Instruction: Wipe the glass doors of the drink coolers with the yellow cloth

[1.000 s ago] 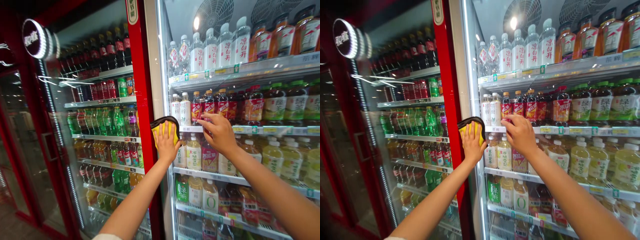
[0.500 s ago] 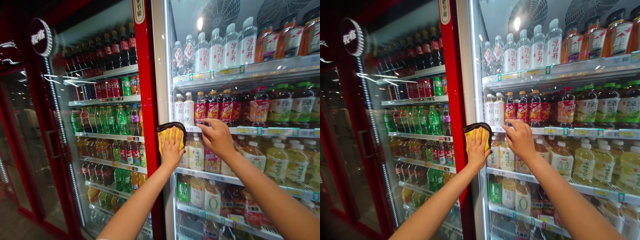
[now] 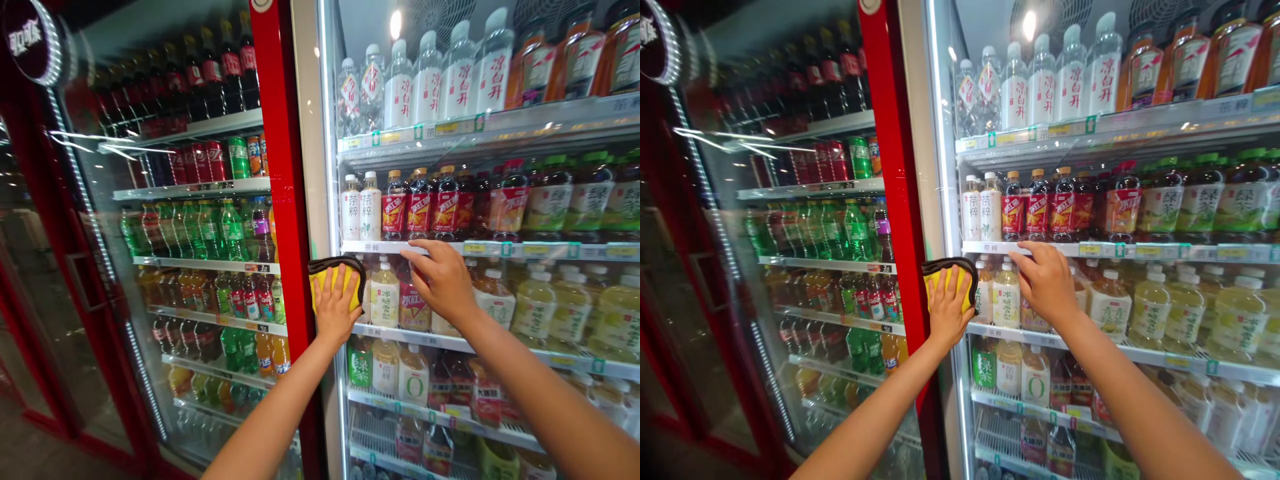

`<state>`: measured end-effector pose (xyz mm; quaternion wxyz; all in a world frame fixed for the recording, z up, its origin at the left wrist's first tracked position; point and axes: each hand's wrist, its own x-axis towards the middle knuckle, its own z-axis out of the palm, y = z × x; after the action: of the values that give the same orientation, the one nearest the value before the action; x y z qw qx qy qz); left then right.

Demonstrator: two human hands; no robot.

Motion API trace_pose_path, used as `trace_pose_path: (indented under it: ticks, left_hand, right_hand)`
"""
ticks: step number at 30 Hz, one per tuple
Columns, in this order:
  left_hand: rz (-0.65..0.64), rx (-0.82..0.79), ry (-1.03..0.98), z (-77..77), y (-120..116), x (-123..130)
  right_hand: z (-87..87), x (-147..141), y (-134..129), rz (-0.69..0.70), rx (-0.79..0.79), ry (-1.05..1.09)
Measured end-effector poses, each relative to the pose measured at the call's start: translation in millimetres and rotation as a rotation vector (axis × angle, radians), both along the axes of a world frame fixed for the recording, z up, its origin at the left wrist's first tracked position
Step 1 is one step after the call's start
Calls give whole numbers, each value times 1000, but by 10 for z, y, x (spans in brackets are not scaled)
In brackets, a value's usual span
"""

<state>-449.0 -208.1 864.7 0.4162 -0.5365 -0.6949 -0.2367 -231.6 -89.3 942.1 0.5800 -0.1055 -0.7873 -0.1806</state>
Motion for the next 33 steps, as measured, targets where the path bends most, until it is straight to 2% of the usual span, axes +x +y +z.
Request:
trace_pose_path:
  ticks: [1,2,5,6,7,8,9,13,14,15,16,17,20,22,24,27,29,31,33]
  left_hand:
    - [0,11,2,86,23,-6]
    - [2,39,2,242,66,-7]
    - [13,180,-33,870,257,46]
    - [18,221,-48,1027,314,80]
    - [20,250,-56,1115,355,115]
    - [16,261,-53,1120,372,146]
    - [6,252,-38,1047,365,168]
    - [-70,81,72,376,187,119]
    - [-79,53,79,258,153,92]
    - [-77,48,75,205,141,75]
    - [-66,67,60,223,158,77]
    - [-46,110,33,305,203,104]
    - [12,263,-42,721,451,342]
    - [-7,243,9,886,602,555]
    - [-60,144,112,819,654,705]
    - [-155,-20,249,424,563,720]
    - [-167,-34,250,214,496,664]
    - [-141,15,187,202,517,680]
    - [-87,122,80,373,650,834]
  right_hand:
    - [-9,26,16,2,0,2]
    - [-11,43,29,5,-1,8]
    - [-19,50,37,25,-21,41]
    - [-42,42,29,34,-33,54]
    - [-81,33,16,44,-46,70]
    - [-136,27,1,52,-61,88]
    - [-206,28,-15,60,-77,103]
    - [-520,129,-37,81,-153,122]
    - [-575,176,-25,84,-169,121]
    - [-612,226,-8,85,-182,125]
    - [-631,276,14,87,-194,136]
    - [-634,321,36,87,-208,154]
    - [-595,414,84,88,-257,235]
    - [-582,448,96,94,-294,282]
    - [-600,488,108,100,-323,300]
    - [-639,605,163,87,-339,281]
    - [-631,717,228,59,-337,270]
    - [-588,824,298,30,-341,287]
    - [-535,900,351,20,-353,322]
